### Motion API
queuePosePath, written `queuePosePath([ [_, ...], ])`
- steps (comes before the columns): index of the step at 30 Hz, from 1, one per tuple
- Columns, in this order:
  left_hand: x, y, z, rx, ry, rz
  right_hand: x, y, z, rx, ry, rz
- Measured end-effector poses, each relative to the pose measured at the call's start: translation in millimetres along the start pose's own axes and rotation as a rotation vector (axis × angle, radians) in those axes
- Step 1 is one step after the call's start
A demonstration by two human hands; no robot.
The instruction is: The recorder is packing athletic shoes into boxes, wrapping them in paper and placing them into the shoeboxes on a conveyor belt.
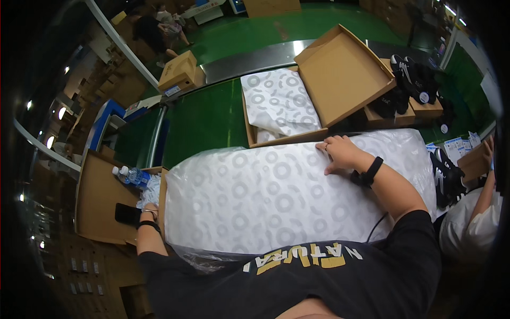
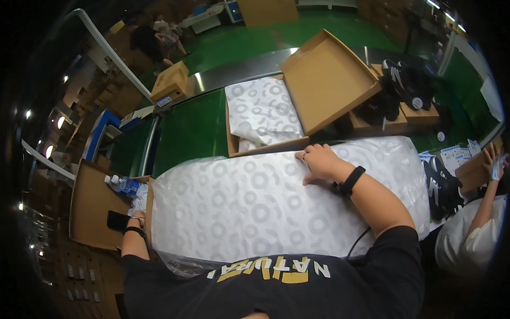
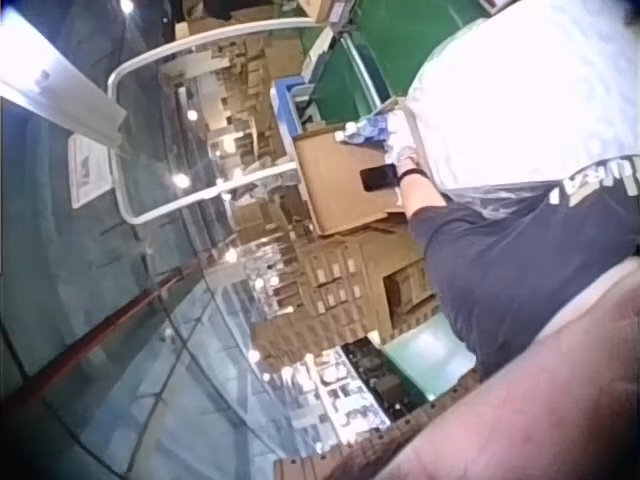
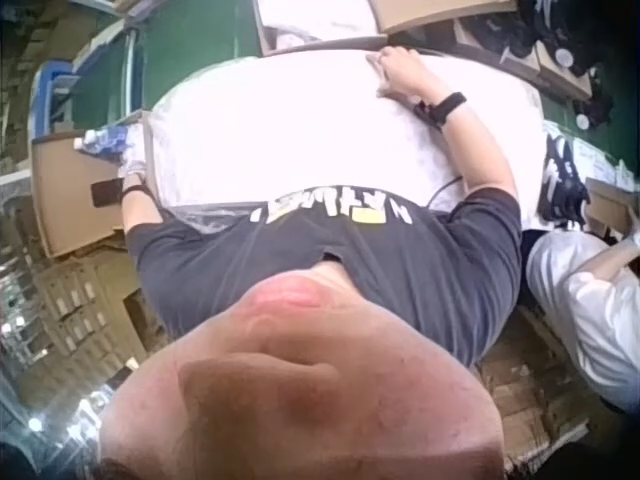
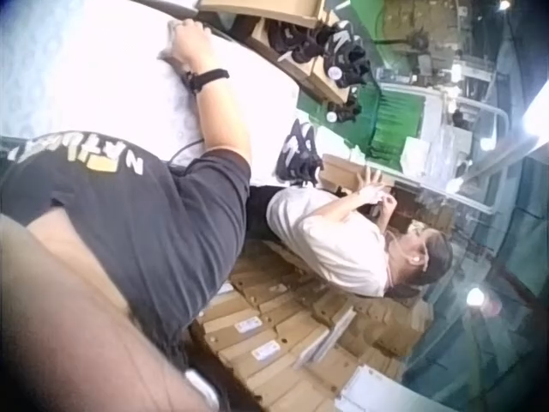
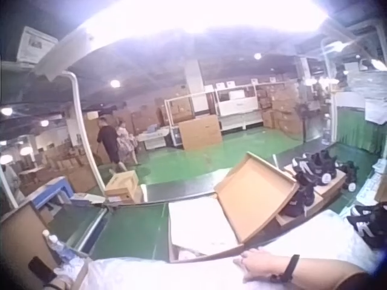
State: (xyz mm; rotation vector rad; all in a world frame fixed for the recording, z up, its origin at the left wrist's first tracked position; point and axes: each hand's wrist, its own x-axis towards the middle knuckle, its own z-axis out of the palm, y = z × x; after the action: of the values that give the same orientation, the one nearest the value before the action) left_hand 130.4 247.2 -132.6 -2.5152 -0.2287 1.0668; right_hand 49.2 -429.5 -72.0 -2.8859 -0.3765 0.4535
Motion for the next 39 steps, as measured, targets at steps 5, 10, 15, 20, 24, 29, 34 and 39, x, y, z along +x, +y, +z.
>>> queuePosePath([
  [5,-37,-19,-29,-0.492,0.923,-0.403,1,6,7,-0.013,0.113,-0.1],
  [10,-66,77,-166,-1.024,1.314,0.211,14,29,-2,0.006,0.101,-0.07],
  [15,-63,277,-198,-0.876,0.728,0.651,27,57,-41,-0.015,0.121,0.356],
  [20,-108,348,-230,-1.984,-0.358,0.575,73,45,-13,0.55,0.241,-0.05],
  [24,-49,359,-219,-0.859,0.673,0.693,95,30,0,0.686,0.582,0.239],
  [29,-124,384,-205,-0.141,0.788,0.533,59,97,-7,1.369,0.95,1.342],
  [34,-81,392,-228,-0.132,0.814,0.613,91,225,60,1.697,1.077,1.257],
  [39,-31,374,-250,-0.214,0.804,0.382,105,106,27,1.782,0.808,0.986],
])
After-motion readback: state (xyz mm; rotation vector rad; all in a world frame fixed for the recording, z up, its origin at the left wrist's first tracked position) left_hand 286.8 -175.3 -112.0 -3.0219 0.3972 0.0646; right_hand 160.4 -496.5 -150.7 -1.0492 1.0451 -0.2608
